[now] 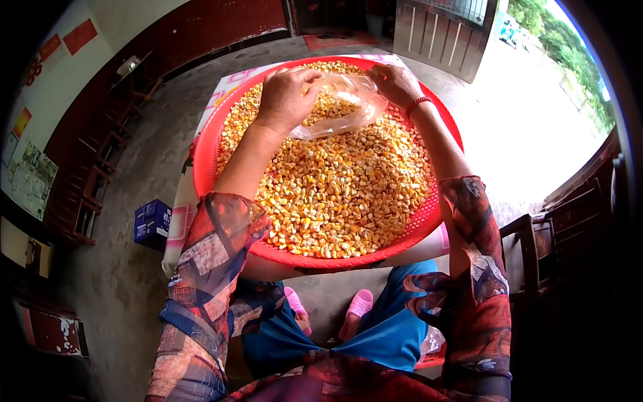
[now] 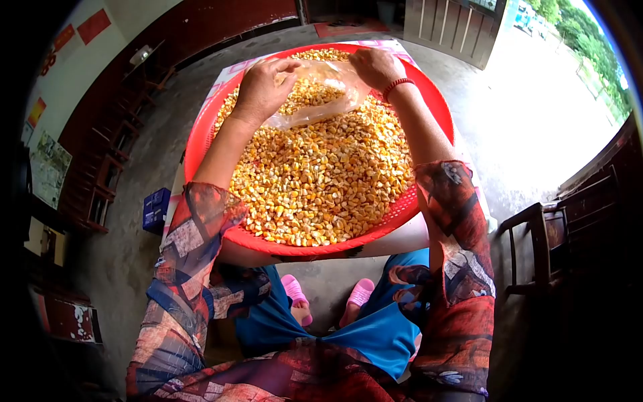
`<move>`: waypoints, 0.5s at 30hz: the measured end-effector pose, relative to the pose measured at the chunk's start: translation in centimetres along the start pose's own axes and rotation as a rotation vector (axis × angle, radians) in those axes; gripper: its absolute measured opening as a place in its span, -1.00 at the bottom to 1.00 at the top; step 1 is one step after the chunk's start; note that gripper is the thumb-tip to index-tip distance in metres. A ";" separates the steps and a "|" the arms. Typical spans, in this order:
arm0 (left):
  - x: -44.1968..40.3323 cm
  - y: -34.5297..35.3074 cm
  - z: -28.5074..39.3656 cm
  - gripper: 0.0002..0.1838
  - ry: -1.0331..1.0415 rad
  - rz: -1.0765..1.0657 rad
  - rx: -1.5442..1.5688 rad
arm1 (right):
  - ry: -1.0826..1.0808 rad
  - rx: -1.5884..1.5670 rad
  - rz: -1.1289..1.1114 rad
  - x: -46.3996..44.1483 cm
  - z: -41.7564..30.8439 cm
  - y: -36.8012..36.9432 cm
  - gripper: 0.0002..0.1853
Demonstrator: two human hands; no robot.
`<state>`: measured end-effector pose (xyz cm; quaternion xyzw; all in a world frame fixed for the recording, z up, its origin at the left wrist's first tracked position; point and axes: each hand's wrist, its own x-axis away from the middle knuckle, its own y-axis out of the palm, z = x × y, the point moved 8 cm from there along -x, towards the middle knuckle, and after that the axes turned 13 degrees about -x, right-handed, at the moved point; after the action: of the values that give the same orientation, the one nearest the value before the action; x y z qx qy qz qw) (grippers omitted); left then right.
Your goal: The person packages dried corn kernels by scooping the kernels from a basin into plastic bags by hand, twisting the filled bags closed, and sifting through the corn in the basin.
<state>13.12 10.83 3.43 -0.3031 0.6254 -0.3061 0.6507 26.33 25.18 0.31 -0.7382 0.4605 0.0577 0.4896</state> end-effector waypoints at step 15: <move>5.2 3.7 12.1 -0.77 0.473 -0.255 0.143 | 0.305 0.457 -0.195 2.2 9.0 2.3 -0.68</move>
<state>25.39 9.23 -2.28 -0.2526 0.6935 -0.4911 0.4627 29.16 30.58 -7.03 -0.6495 0.4568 -0.2066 0.5717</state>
